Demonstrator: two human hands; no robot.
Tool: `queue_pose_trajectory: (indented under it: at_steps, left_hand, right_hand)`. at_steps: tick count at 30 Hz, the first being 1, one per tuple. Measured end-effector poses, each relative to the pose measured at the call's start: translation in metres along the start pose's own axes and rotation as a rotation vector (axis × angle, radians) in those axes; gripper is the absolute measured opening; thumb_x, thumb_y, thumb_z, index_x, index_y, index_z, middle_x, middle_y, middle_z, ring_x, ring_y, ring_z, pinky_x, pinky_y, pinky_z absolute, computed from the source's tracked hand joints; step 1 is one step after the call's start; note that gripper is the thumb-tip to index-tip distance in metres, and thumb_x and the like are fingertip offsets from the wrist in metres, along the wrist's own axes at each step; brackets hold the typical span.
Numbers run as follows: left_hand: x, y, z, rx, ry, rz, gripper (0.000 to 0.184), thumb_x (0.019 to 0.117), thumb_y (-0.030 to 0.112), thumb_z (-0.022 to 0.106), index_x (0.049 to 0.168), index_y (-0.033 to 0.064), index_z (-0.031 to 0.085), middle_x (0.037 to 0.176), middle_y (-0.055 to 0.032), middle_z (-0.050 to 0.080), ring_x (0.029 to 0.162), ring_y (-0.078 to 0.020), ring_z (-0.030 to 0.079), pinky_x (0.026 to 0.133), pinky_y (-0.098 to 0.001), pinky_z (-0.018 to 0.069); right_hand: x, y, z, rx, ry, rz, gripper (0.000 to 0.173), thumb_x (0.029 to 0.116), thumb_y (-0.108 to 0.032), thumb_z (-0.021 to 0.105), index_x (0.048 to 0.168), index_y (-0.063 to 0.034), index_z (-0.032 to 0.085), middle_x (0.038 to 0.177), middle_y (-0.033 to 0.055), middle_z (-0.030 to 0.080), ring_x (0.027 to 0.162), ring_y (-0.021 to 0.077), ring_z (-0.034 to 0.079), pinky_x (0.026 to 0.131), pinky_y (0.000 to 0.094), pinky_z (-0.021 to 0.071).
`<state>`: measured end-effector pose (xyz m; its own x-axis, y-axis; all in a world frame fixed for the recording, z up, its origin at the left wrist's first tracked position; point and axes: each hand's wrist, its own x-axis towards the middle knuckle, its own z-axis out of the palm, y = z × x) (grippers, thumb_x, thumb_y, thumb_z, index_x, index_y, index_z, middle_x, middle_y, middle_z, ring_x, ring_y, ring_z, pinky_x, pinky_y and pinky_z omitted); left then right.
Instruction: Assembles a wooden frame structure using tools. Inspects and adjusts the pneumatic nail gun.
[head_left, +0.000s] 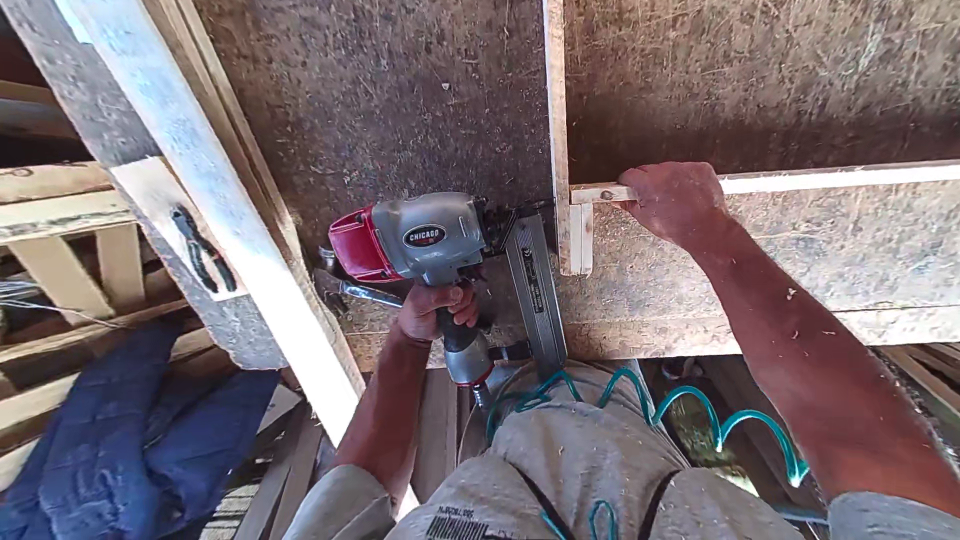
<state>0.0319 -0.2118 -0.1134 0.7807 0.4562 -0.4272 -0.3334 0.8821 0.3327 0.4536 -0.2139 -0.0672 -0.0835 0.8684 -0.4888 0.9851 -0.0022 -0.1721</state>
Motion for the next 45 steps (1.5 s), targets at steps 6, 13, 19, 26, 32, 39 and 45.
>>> queue_pose_trajectory:
  at_steps: [6,13,19,26,32,39,45]
  left_hand:
    - [0.002,0.005,-0.001,-0.040,-0.027,-0.018,0.040,0.0933,0.013,0.065,0.131,0.0001,0.060,0.068,-0.0008,0.063,0.060,-0.0169,0.065,0.066,-0.0406,0.0604]
    - [0.003,0.013,-0.001,-0.042,-0.025,-0.067,0.040,0.0924,0.013,0.065,0.131,0.0022,0.061,0.067,0.0004,0.062,0.059,-0.0164,0.065,0.065,-0.0405,0.0608]
    - [0.006,0.024,-0.003,-0.078,-0.004,-0.157,0.036,0.0922,0.012,0.063,0.127,0.0028,0.062,0.067,0.0005,0.061,0.059,-0.0162,0.065,0.066,-0.0406,0.0614]
    - [0.008,0.031,0.007,0.049,0.069,-0.167,0.033,0.0913,0.011,0.062,0.124,0.0023,0.063,0.063,0.0014,0.059,0.055,-0.0154,0.064,0.064,-0.0401,0.0617]
    - [0.009,0.036,0.012,0.079,0.086,-0.191,0.031,0.0920,0.009,0.062,0.122,0.0021,0.063,0.063,0.0012,0.060,0.056,-0.0153,0.064,0.065,-0.0402,0.0621]
    - [0.008,0.033,0.010,0.031,0.077,-0.190,0.030,0.0952,0.015,0.067,0.122,0.0019,0.063,0.065,0.0007,0.062,0.058,-0.0159,0.066,0.067,-0.0408,0.0629]
    - [0.008,0.032,0.017,0.057,0.104,-0.171,0.026,0.0936,0.014,0.069,0.117,0.0035,0.064,0.063,0.0015,0.061,0.056,-0.0154,0.065,0.065,-0.0400,0.0629]
  right_hand:
    - [0.001,0.000,0.000,-0.001,-0.006,-0.004,0.025,0.0978,-0.037,0.067,0.110,-0.0148,0.071,0.099,0.0127,0.074,0.088,0.0364,0.072,0.066,0.0564,0.0533]
    - [0.000,0.002,0.003,0.015,0.033,-0.029,0.023,0.0973,-0.033,0.067,0.107,-0.0118,0.072,0.098,0.0153,0.074,0.087,0.0394,0.072,0.065,0.0590,0.0538]
    - [-0.001,0.003,0.006,0.012,0.088,-0.079,0.021,0.0959,-0.029,0.069,0.102,-0.0089,0.070,0.094,0.0159,0.074,0.084,0.0386,0.072,0.064,0.0568,0.0543]
    - [0.001,0.000,0.006,0.009,0.069,-0.089,0.016,0.0948,-0.021,0.068,0.099,-0.0063,0.069,0.092,0.0169,0.072,0.084,0.0386,0.072,0.065,0.0556,0.0545]
    - [0.003,0.001,0.008,0.030,0.105,-0.140,0.015,0.0943,-0.018,0.067,0.093,-0.0030,0.066,0.084,0.0189,0.070,0.078,0.0397,0.071,0.063,0.0553,0.0536]
    - [0.003,0.001,0.008,0.024,0.099,-0.151,0.015,0.0942,-0.017,0.067,0.091,-0.0019,0.065,0.082,0.0193,0.069,0.078,0.0399,0.071,0.064,0.0551,0.0537]
    - [0.003,0.000,0.009,0.029,0.107,-0.143,0.013,0.0924,-0.014,0.068,0.091,-0.0008,0.064,0.082,0.0205,0.068,0.078,0.0408,0.071,0.066,0.0562,0.0537]
